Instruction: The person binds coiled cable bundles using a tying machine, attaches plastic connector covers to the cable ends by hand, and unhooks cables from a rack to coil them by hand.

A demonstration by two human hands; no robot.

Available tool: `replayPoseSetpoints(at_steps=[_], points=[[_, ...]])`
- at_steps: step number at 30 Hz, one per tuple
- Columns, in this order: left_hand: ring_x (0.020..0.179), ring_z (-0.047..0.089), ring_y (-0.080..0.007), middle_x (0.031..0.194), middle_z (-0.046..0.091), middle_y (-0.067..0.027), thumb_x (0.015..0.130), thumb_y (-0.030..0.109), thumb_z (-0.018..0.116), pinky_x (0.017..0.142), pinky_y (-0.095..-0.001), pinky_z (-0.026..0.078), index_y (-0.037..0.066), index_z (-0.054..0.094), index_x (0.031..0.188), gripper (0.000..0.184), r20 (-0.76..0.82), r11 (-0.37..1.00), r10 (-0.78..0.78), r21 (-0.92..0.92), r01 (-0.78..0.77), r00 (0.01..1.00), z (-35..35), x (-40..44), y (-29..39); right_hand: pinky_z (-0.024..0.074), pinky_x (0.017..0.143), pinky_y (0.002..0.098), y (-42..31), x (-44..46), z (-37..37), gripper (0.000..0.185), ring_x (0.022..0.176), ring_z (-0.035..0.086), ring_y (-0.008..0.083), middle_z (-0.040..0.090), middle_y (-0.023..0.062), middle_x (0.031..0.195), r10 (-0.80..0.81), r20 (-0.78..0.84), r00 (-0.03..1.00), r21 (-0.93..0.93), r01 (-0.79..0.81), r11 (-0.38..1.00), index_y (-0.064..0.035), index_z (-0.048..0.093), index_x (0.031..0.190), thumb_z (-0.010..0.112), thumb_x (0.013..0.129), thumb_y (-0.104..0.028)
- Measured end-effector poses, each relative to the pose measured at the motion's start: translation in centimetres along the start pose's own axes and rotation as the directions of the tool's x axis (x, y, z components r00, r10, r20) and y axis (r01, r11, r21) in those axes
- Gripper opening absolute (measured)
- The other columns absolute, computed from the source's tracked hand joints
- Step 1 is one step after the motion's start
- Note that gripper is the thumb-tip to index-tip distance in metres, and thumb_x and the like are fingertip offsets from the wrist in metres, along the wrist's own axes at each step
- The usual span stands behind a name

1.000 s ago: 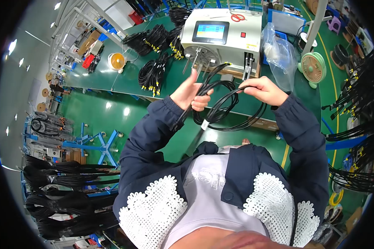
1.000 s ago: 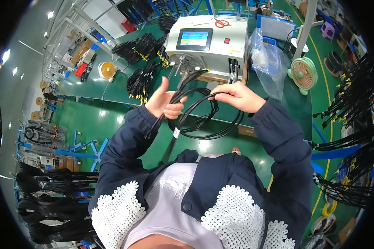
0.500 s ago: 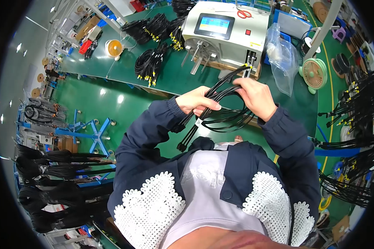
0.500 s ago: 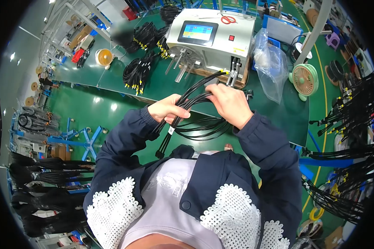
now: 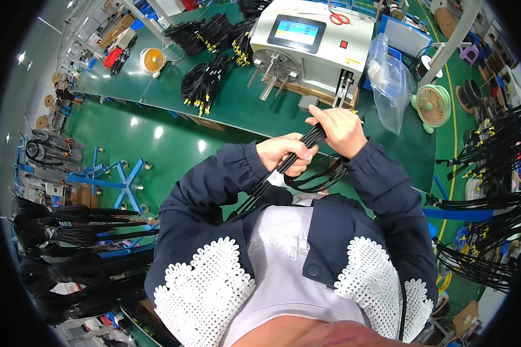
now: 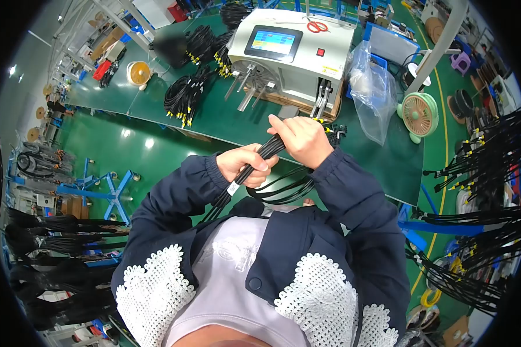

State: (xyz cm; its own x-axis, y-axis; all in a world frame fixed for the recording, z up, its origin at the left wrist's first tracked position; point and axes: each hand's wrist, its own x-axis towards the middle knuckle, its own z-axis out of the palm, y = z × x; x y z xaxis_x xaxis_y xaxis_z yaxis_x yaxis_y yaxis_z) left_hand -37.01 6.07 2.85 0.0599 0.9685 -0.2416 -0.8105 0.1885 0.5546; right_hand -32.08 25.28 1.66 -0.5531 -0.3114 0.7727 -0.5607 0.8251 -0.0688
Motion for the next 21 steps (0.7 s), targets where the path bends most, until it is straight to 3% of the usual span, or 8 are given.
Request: replayPoseSetpoints(at_steps=[3,6,9,11,13,17,18,21], points=[[0.037,0.030,-0.0063,0.048,0.032,0.0046,0.083,0.005,0.056,0.038,-0.0249,0.023,0.007,0.041,0.077,0.016,-0.014,1.000,0.022,0.010,-0.022,1.000,0.3,0.0,-0.1,0.0489,0.055,0.0311,0.8,0.7,0.3,0.028,0.059,0.060,0.0200,0.057,0.0042,0.066,-0.145,-0.160,0.976,0.004,0.147,0.989,-0.0007,0.061,0.098,0.071,0.073,-0.010],[0.042,0.035,-0.0080,0.052,0.038,0.0019,0.079,0.004,0.060,0.041,-0.0256,0.027,0.006,0.045,0.081,0.015,-0.058,0.998,0.061,-0.010,-0.062,0.996,1.2,-0.2,-0.3,0.0483,0.052,0.0313,0.5,0.4,-0.2,0.023,0.057,0.060,0.0192,0.057,0.0041,0.064,-0.085,-0.071,0.994,0.047,0.089,0.995,-0.0014,0.060,0.092,0.071,0.074,-0.010],[0.053,0.046,-0.0112,0.065,0.048,-0.0027,0.074,0.004,0.066,0.048,-0.0259,0.035,0.004,0.048,0.090,0.024,-0.106,0.975,0.074,0.217,-0.050,0.992,1.3,-0.3,0.1,0.0479,0.050,0.0303,0.6,0.3,-1.3,0.020,0.054,0.059,0.0180,0.055,0.0030,0.061,-0.061,-0.018,0.998,0.022,0.062,0.998,-0.0025,0.060,0.089,0.071,0.075,-0.011],[0.076,0.056,-0.0132,0.088,0.054,-0.0049,0.068,0.001,0.070,0.068,-0.0264,0.045,0.003,0.045,0.108,0.047,-0.174,0.800,0.256,0.591,-0.107,0.951,2.0,-0.3,-0.4,0.0464,0.048,0.0314,1.0,0.0,-1.9,0.024,0.054,0.061,0.0211,0.059,0.0058,0.062,-0.045,0.023,0.999,0.007,0.045,0.999,-0.0018,0.060,0.089,0.075,0.072,-0.010],[0.082,0.057,-0.0139,0.091,0.054,-0.0063,0.071,0.001,0.069,0.073,-0.0280,0.047,0.002,0.042,0.115,0.052,-0.139,0.403,0.559,0.907,-0.121,0.817,2.4,-0.1,-1.4,0.0461,0.047,0.0317,1.2,-0.1,-2.5,0.023,0.054,0.061,0.0211,0.059,0.0063,0.062,-0.020,0.095,0.995,-0.025,0.023,0.999,-0.0018,0.060,0.088,0.075,0.073,-0.011],[0.103,0.058,-0.0248,0.115,0.054,-0.0185,0.072,0.005,0.072,0.085,-0.0374,0.046,-0.002,0.031,0.135,0.075,-0.081,-0.128,0.722,0.960,0.248,0.687,2.6,0.2,-2.5,0.0471,0.051,0.0350,1.6,-0.6,-2.6,0.016,0.059,0.063,0.0235,0.062,0.0079,0.066,0.124,0.238,0.963,-0.052,-0.115,0.992,-0.0055,0.058,0.085,0.069,0.073,-0.006],[0.110,0.055,-0.0326,0.121,0.050,-0.0225,0.071,0.012,0.076,0.090,-0.0398,0.045,-0.001,0.027,0.139,0.085,-0.105,-0.104,0.706,0.963,0.249,0.701,2.7,0.1,-2.2,0.0484,0.054,0.0358,1.7,-0.9,-2.4,0.016,0.062,0.064,0.0241,0.064,0.0082,0.069,0.175,0.277,0.945,-0.109,-0.151,0.983,-0.0065,0.058,0.086,0.066,0.073,-0.003],[0.108,0.053,-0.0382,0.118,0.050,-0.0218,0.069,0.021,0.079,0.090,-0.0398,0.045,-0.001,0.029,0.139,0.088,-0.027,0.024,0.791,1.000,0.013,0.612,1.5,0.3,-2.7,0.0474,0.049,0.0339,1.9,-1.3,-2.1,0.010,0.056,0.062,0.0213,0.058,0.0056,0.060,0.166,0.201,0.966,-0.150,-0.137,0.979,-0.0086,0.055,0.081,0.064,0.077,-0.008]])
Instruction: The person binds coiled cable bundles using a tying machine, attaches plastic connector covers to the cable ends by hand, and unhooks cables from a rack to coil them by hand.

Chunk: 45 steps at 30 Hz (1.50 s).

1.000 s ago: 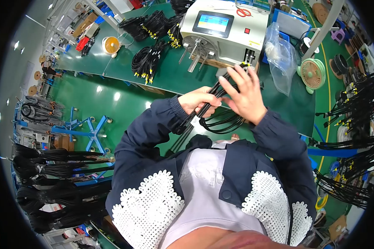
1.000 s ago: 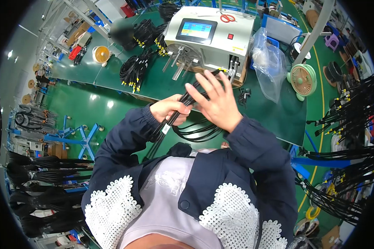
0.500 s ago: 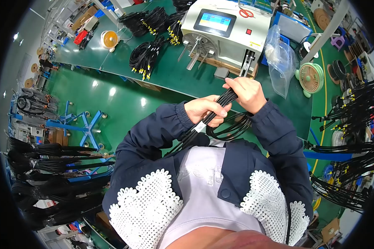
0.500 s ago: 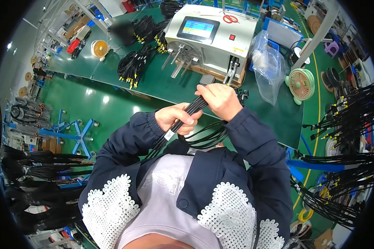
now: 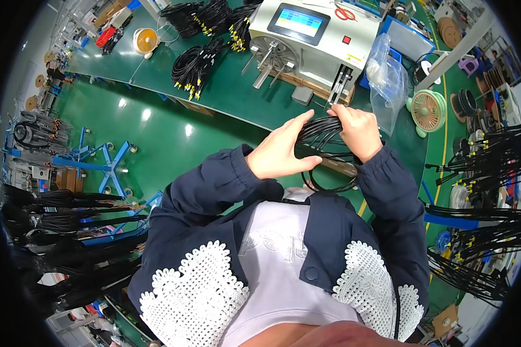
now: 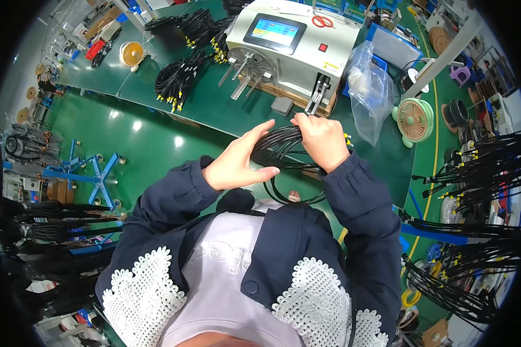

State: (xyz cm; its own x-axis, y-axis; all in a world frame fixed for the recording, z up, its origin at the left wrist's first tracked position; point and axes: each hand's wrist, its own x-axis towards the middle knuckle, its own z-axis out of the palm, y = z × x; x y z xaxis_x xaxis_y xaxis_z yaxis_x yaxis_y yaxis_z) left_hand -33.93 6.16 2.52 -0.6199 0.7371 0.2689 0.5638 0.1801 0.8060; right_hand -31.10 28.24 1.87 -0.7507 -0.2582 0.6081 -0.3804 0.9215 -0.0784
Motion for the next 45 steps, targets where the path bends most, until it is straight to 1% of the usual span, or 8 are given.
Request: replayPoseSetpoints(at_steps=[5,11,18,25,30,37,42,45], points=[[0.096,0.059,-0.0356,0.110,0.056,-0.0197,0.068,0.021,0.079,0.080,-0.0403,0.049,-0.001,0.041,0.127,0.073,-0.237,0.927,-0.045,0.353,0.129,0.971,2.5,0.8,-0.2,0.0491,0.051,0.0345,-0.5,0.5,0.0,0.016,0.059,0.064,0.0220,0.063,0.0067,0.066,0.076,-0.023,0.997,0.001,-0.076,0.997,-0.0080,0.057,0.086,0.067,0.074,-0.008],[0.063,0.063,-0.0241,0.068,0.059,-0.0115,0.076,0.005,0.069,0.059,-0.0317,0.048,0.001,0.056,0.092,0.021,-0.328,0.994,-0.048,0.074,0.077,0.943,2.2,1.6,-3.7,0.0487,0.052,0.0324,-1.0,0.4,0.3,0.028,0.058,0.062,0.0204,0.060,0.0038,0.066,0.052,-0.015,0.999,0.027,-0.052,0.998,-0.0081,0.062,0.101,0.069,0.075,-0.009],[0.039,0.040,-0.0041,0.053,0.046,0.0035,0.087,0.012,0.064,0.036,-0.0217,0.031,0.004,0.054,0.081,0.014,0.339,0.698,-0.373,-0.510,0.502,0.863,-0.5,2.7,-2.8,0.0464,0.065,0.0317,-1.5,0.7,1.1,0.048,0.074,0.055,0.0204,0.052,0.0073,0.086,-0.344,-0.069,0.936,-0.205,0.324,0.924,-0.0060,0.057,0.119,0.057,0.072,-0.011],[0.045,0.056,-0.0144,0.060,0.055,-0.0029,0.081,0.009,0.067,0.043,-0.0290,0.044,0.004,0.052,0.080,0.015,0.325,0.816,-0.387,-0.316,0.485,0.863,0.4,1.8,-4.0,0.0491,0.057,0.0401,0.9,-1.2,5.3,0.022,0.063,0.062,0.0340,0.062,0.0139,0.066,0.108,0.364,0.925,0.338,-0.239,0.910,-0.0032,0.062,0.087,0.070,0.069,-0.012],[0.067,0.062,-0.0376,0.071,0.062,-0.0170,0.074,0.007,0.066,0.059,-0.0434,0.050,0.002,0.051,0.085,0.020,-0.183,0.841,0.027,0.536,0.076,0.983,2.0,1.6,-6.9,0.0483,0.062,0.0376,-0.2,0.9,2.7,0.024,0.066,0.063,0.0350,0.063,0.0198,0.071,0.293,0.788,0.541,0.320,-0.767,0.556,0.0018,0.066,0.085,0.074,0.074,-0.018],[0.039,0.051,-0.0107,0.059,0.053,-0.0024,0.084,0.012,0.067,0.038,-0.0261,0.043,0.000,0.056,0.081,0.017,0.173,0.847,-0.434,-0.255,0.466,0.884,2.4,1.2,-5.4,0.0478,0.056,0.0332,1.0,-2.5,4.7,0.030,0.062,0.059,0.0195,0.053,0.0035,0.068,-0.102,0.086,0.991,-0.117,0.111,0.987,-0.0057,0.061,0.102,0.061,0.073,-0.010],[0.033,0.044,-0.0078,0.060,0.054,-0.0026,0.085,0.010,0.066,0.034,-0.0250,0.041,0.001,0.054,0.079,0.016,0.524,0.560,-0.429,-0.484,0.672,0.736,1.8,1.5,-6.6,0.0469,0.053,0.0346,1.1,-3.8,5.7,0.027,0.061,0.058,0.0207,0.050,0.0032,0.070,-0.083,0.020,0.996,-0.027,0.083,0.996,-0.0082,0.058,0.096,0.064,0.070,-0.010],[0.039,0.051,-0.0139,0.060,0.056,-0.0047,0.082,0.014,0.069,0.041,-0.0282,0.046,0.001,0.053,0.082,0.020,0.366,0.820,-0.436,-0.214,0.531,0.822,2.3,1.8,-7.4,0.0482,0.057,0.0400,1.5,-5.0,6.4,0.029,0.065,0.062,0.0314,0.059,0.0100,0.070,0.147,0.240,0.960,0.193,-0.195,0.962,-0.0059,0.060,0.092,0.070,0.066,-0.009]])
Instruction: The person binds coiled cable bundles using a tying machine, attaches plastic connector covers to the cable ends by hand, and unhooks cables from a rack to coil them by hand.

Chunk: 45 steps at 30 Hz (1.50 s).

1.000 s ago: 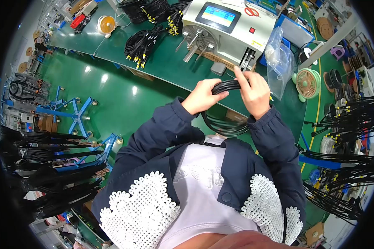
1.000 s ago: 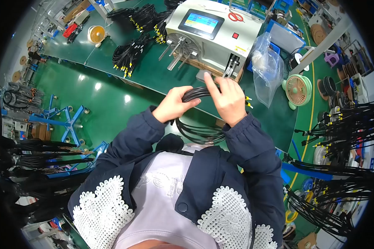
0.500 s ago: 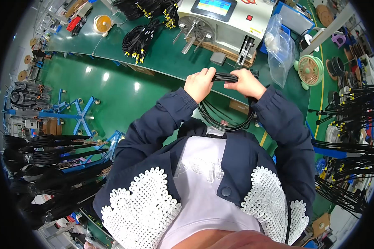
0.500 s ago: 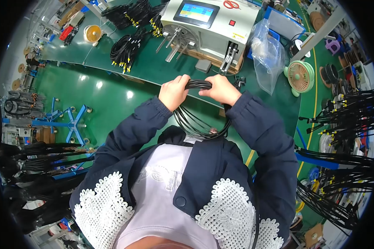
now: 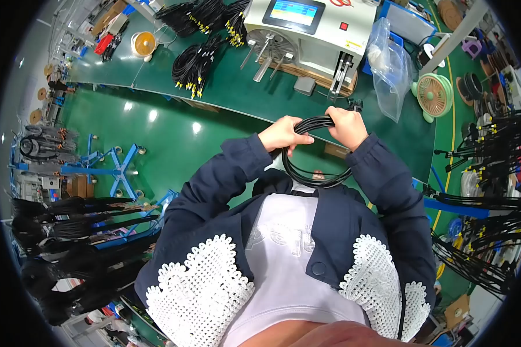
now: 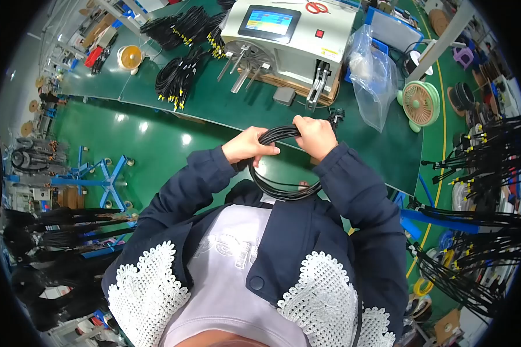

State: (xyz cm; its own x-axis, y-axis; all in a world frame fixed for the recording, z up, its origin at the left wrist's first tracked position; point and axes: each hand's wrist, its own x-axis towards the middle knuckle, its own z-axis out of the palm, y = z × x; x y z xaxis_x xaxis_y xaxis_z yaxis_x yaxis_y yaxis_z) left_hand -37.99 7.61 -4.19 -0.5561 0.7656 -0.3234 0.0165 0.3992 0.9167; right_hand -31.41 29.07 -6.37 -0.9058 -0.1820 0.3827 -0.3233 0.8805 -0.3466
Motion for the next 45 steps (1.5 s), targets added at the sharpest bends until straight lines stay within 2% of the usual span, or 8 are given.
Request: replayPoseSetpoints(at_steps=[3,5,9,16,27,31,39,45], points=[[0.069,0.061,-0.0312,0.076,0.059,-0.0123,0.073,0.005,0.065,0.062,-0.0416,0.049,0.003,0.049,0.103,0.034,-0.284,0.555,0.532,0.828,-0.075,0.798,1.8,1.4,-0.9,0.0498,0.061,0.0411,0.1,0.5,0.0,0.019,0.067,0.063,0.0344,0.062,0.0146,0.068,0.213,0.102,0.972,0.219,-0.231,0.948,-0.0019,0.061,0.086,0.069,0.070,-0.010],[0.078,0.062,-0.0332,0.085,0.059,-0.0158,0.074,0.006,0.061,0.065,-0.0452,0.049,0.004,0.050,0.103,0.031,-0.189,0.285,0.723,0.958,-0.037,0.664,2.1,2.1,-0.1,0.0502,0.063,0.0408,-0.3,0.9,-0.6,0.016,0.068,0.063,0.0352,0.062,0.0167,0.068,0.294,0.222,0.930,0.321,-0.355,0.878,-0.0007,0.062,0.083,0.069,0.073,-0.011],[0.068,0.063,-0.0347,0.073,0.060,-0.0140,0.074,0.009,0.062,0.063,-0.0454,0.051,0.002,0.053,0.102,0.030,-0.272,0.527,0.452,0.850,-0.008,0.849,1.5,3.7,-0.8,0.0505,0.064,0.0407,0.0,1.1,-0.8,0.019,0.065,0.064,0.0334,0.062,0.0183,0.066,0.324,0.359,0.875,0.380,-0.454,0.806,-0.0017,0.062,0.085,0.070,0.077,-0.016],[0.072,0.062,-0.0383,0.072,0.063,-0.0194,0.074,0.014,0.066,0.066,-0.0461,0.049,0.002,0.063,0.080,0.014,-0.198,0.711,0.359,0.691,-0.130,0.912,1.3,5.1,-1.2,0.0428,0.059,0.0286,-2.0,0.3,1.3,0.021,0.069,0.051,0.0173,0.048,0.0026,0.079,-0.144,-0.172,0.975,-0.458,0.050,0.887,-0.0081,0.056,0.094,0.055,0.073,-0.013],[0.062,0.061,-0.0331,0.066,0.058,-0.0097,0.070,0.011,0.066,0.056,-0.0429,0.049,0.010,0.053,0.084,0.019,-0.204,0.457,0.601,0.881,-0.123,0.772,0.9,3.7,-0.7,0.0507,0.065,0.0424,-0.1,1.6,1.1,0.016,0.069,0.064,0.0351,0.064,0.0165,0.070,0.225,0.162,0.961,0.356,-0.270,0.895,-0.0033,0.062,0.086,0.066,0.073,-0.010],[0.064,0.061,-0.0355,0.062,0.061,-0.0112,0.072,0.016,0.069,0.057,-0.0437,0.049,0.006,0.058,0.073,0.015,-0.256,0.646,0.410,0.759,-0.081,0.876,0.0,4.7,-1.4,0.0504,0.063,0.0414,-0.4,1.8,0.3,0.020,0.071,0.064,0.0326,0.065,0.0149,0.074,0.220,0.184,0.958,0.274,-0.265,0.924,-0.0049,0.060,0.089,0.068,0.071,-0.008],[0.044,0.047,-0.0097,0.051,0.052,-0.0026,0.077,0.023,0.073,0.041,-0.0278,0.038,-0.002,0.063,0.074,0.028,-0.095,0.992,-0.124,0.022,0.127,0.988,-1.5,2.7,0.7,0.0518,0.062,0.0398,0.8,-0.4,1.2,0.032,0.070,0.064,0.0323,0.065,0.0127,0.077,0.245,-0.101,0.964,0.199,-0.221,0.955,-0.0074,0.055,0.096,0.065,0.067,0.000],[0.050,0.056,-0.0121,0.056,0.057,-0.0021,0.078,0.019,0.072,0.047,-0.0264,0.043,0.002,0.060,0.078,0.021,0.215,0.964,-0.086,-0.228,0.136,0.973,-3.0,2.8,-0.8,0.0518,0.063,0.0389,-0.1,-0.5,0.5,0.032,0.070,0.064,0.0335,0.065,0.0133,0.076,0.264,-0.043,0.963,0.365,-0.231,0.902,-0.0076,0.059,0.098,0.063,0.068,0.001]])
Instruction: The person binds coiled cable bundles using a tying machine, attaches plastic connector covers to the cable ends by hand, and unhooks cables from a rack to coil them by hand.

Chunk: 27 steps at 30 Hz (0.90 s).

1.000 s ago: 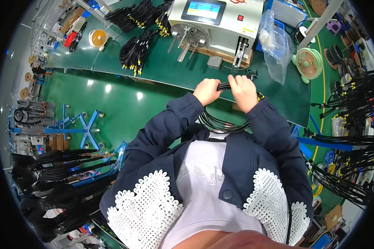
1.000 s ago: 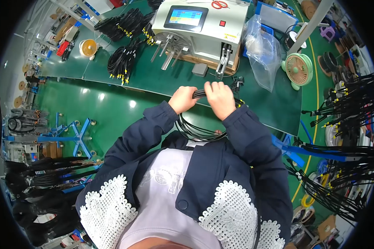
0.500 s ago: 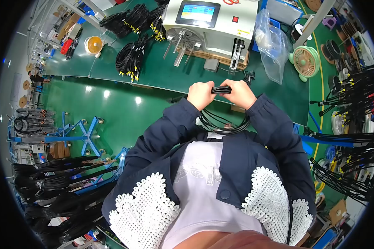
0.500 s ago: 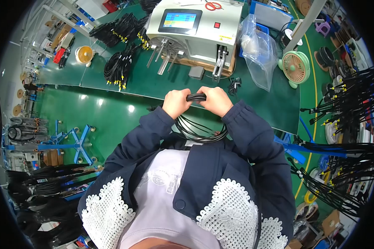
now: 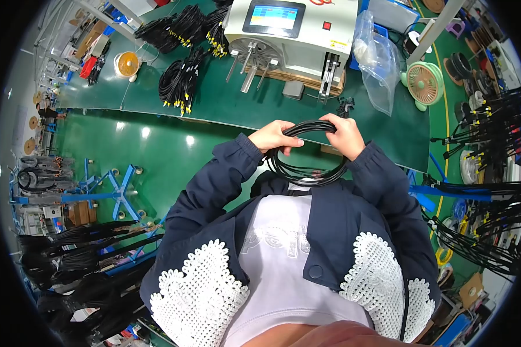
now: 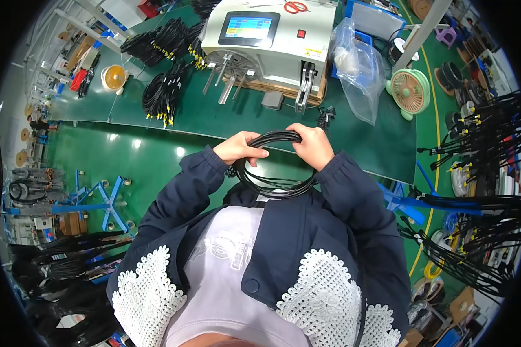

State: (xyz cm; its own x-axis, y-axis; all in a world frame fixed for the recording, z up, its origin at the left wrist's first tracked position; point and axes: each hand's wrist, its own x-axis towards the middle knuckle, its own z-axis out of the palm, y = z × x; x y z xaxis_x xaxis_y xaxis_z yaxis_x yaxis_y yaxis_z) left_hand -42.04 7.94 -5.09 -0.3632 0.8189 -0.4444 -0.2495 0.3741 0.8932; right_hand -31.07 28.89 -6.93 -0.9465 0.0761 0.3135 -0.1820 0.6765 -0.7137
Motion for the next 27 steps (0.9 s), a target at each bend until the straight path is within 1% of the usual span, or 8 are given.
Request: replayPoseSetpoints(at_steps=[1,2,4,9,18,23,26,27], points=[[0.051,0.059,-0.0157,0.055,0.058,-0.0045,0.078,0.018,0.071,0.048,-0.0293,0.045,0.003,0.059,0.078,0.019,0.014,1.000,-0.010,0.003,0.010,1.000,0.0,0.0,-0.2,0.0517,0.062,0.0390,-0.3,-0.1,0.0,0.031,0.070,0.064,0.0331,0.065,0.0127,0.076,-0.012,0.004,1.000,-0.001,0.012,1.000,-0.0078,0.059,0.098,0.063,0.068,0.001],[0.054,0.060,-0.0207,0.057,0.059,-0.0076,0.077,0.016,0.070,0.051,-0.0330,0.046,0.003,0.059,0.078,0.017,-0.126,0.928,0.163,0.356,-0.109,0.978,0.2,-0.1,-0.3,0.0516,0.062,0.0392,-0.6,-0.3,-0.1,0.031,0.069,0.064,0.0326,0.065,0.0120,0.076,-0.023,0.009,1.000,-0.001,0.023,1.000,-0.0081,0.059,0.097,0.063,0.068,0.000],[0.060,0.063,-0.0307,0.060,0.061,-0.0139,0.074,0.013,0.067,0.057,-0.0403,0.049,0.004,0.058,0.078,0.014,-0.175,0.426,0.569,0.899,-0.106,0.804,1.1,-0.4,-0.3,0.0512,0.061,0.0386,-1.7,-0.6,-0.4,0.030,0.069,0.063,0.0313,0.064,0.0105,0.077,-0.101,-0.055,0.993,-0.163,0.091,0.983,-0.0082,0.059,0.096,0.063,0.068,0.001],[0.063,0.060,-0.0364,0.062,0.059,-0.0157,0.069,0.011,0.065,0.059,-0.0444,0.048,0.005,0.058,0.078,0.013,-0.210,0.422,0.648,0.899,-0.116,0.732,2.5,-1.9,0.3,0.0512,0.066,0.0353,-4.1,-1.2,-1.0,0.031,0.077,0.063,0.0297,0.064,0.0080,0.084,-0.126,-0.063,0.990,-0.378,0.093,0.921,-0.0053,0.061,0.095,0.066,0.065,0.001],[0.061,0.059,-0.0361,0.060,0.056,-0.0162,0.066,0.012,0.067,0.057,-0.0409,0.047,0.004,0.057,0.070,0.014,-0.271,0.541,0.588,0.832,-0.122,0.762,3.4,-6.7,0.4,0.0480,0.074,0.0288,-6.2,-2.3,-2.9,0.045,0.082,0.060,0.0134,0.065,0.0071,0.090,-0.002,0.436,0.900,0.440,-0.212,0.873,0.0005,0.059,0.110,0.079,0.074,-0.018],[0.060,0.059,-0.0334,0.059,0.056,-0.0132,0.062,0.008,0.067,0.056,-0.0408,0.046,0.005,0.056,0.072,0.015,-0.249,0.440,0.707,0.888,-0.136,0.661,4.4,-7.8,-1.6,0.0446,0.060,0.0279,-5.9,-3.3,-2.7,0.031,0.060,0.050,0.0112,0.058,0.0067,0.066,0.073,0.626,0.776,0.162,-0.221,0.962,0.0031,0.063,0.090,0.074,0.077,-0.023],[0.056,0.058,-0.0311,0.058,0.055,-0.0112,0.068,0.009,0.069,0.051,-0.0396,0.045,0.006,0.053,0.070,0.017,-0.272,0.395,0.804,0.909,-0.132,0.528,4.0,-7.5,-2.7,0.0417,0.051,0.0341,-8.3,-4.7,-0.4,0.020,0.049,0.053,0.0182,0.056,0.0094,0.056,0.277,0.364,0.889,0.277,-0.387,0.879,0.0033,0.061,0.077,0.067,0.074,-0.016],[0.054,0.058,-0.0303,0.057,0.056,-0.0107,0.071,0.011,0.069,0.050,-0.0391,0.045,0.006,0.052,0.070,0.018,-0.272,0.372,0.833,0.920,-0.124,0.482,4.0,-7.3,-2.7,0.0438,0.054,0.0355,-9.7,-4.7,-0.2,0.020,0.054,0.056,0.0238,0.058,0.0087,0.061,0.259,0.201,0.945,0.061,-0.276,0.959,-0.0008,0.063,0.084,0.066,0.065,-0.006]])
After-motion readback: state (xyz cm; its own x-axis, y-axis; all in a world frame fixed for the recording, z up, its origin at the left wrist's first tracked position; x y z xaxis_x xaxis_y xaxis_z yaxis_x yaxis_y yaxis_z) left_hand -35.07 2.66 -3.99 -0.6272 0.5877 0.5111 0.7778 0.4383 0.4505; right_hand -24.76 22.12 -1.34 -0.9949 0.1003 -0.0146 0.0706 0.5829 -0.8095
